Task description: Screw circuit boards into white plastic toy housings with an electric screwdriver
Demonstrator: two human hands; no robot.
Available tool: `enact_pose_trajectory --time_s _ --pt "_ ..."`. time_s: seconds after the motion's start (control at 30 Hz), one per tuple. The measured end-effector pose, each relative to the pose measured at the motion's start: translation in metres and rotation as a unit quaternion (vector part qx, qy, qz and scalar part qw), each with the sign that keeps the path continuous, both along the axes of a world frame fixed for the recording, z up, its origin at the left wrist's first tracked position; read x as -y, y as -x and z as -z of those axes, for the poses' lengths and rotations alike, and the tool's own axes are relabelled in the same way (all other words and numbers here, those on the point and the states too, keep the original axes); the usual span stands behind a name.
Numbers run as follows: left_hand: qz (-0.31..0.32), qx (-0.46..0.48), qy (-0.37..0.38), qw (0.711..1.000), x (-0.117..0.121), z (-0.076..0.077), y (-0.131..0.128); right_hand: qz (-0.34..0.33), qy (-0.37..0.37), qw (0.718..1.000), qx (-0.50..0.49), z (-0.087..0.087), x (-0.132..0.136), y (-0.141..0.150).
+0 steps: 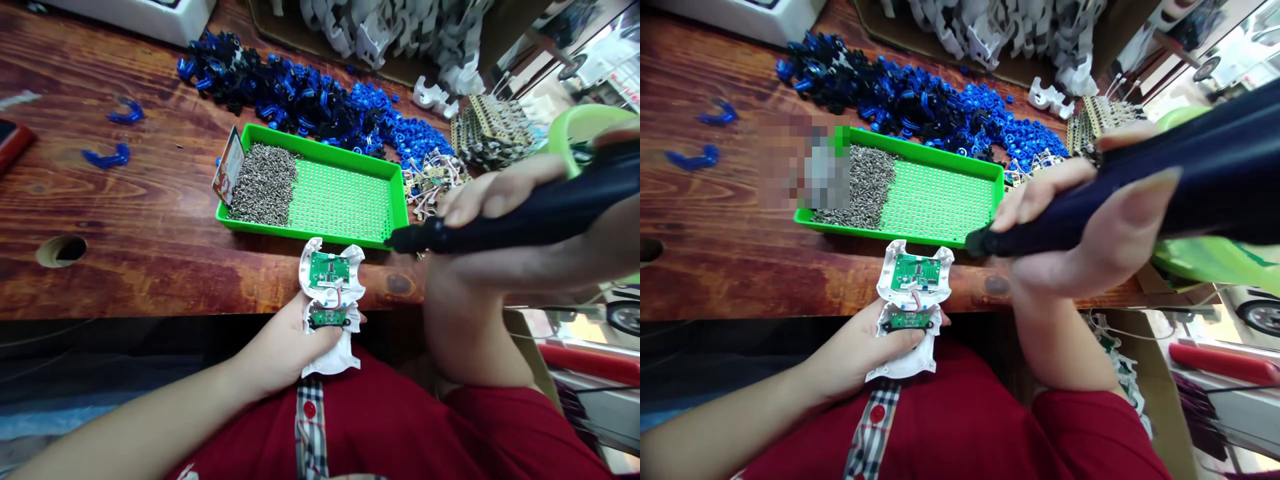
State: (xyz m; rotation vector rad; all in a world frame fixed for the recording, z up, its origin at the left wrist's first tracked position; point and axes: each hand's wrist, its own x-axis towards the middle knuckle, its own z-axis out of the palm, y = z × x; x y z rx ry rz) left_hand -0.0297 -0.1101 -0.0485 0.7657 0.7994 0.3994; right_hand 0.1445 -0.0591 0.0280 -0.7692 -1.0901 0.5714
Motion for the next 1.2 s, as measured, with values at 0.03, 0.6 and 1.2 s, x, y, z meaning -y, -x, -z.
enact_pose_trajectory --time_s 0.03,0.6,1.2 --pt "0.001 -0.001 0.002 1.0 0.0 0.0 0.0 0.038 -0.039 0.999 0.004 0.0 -0.008 -0.005" --pt "0.011 -0.01 -0.021 1.0 -0.001 0.002 0.002 0.099 -0.092 0.991 0.016 0.044 -0.074 -0.034" --pt "-0.013 -0.022 -0.039 0.999 0.001 -0.002 -0.001 0.074 -0.028 0.994 -0.069 0.007 -0.03 -0.019"
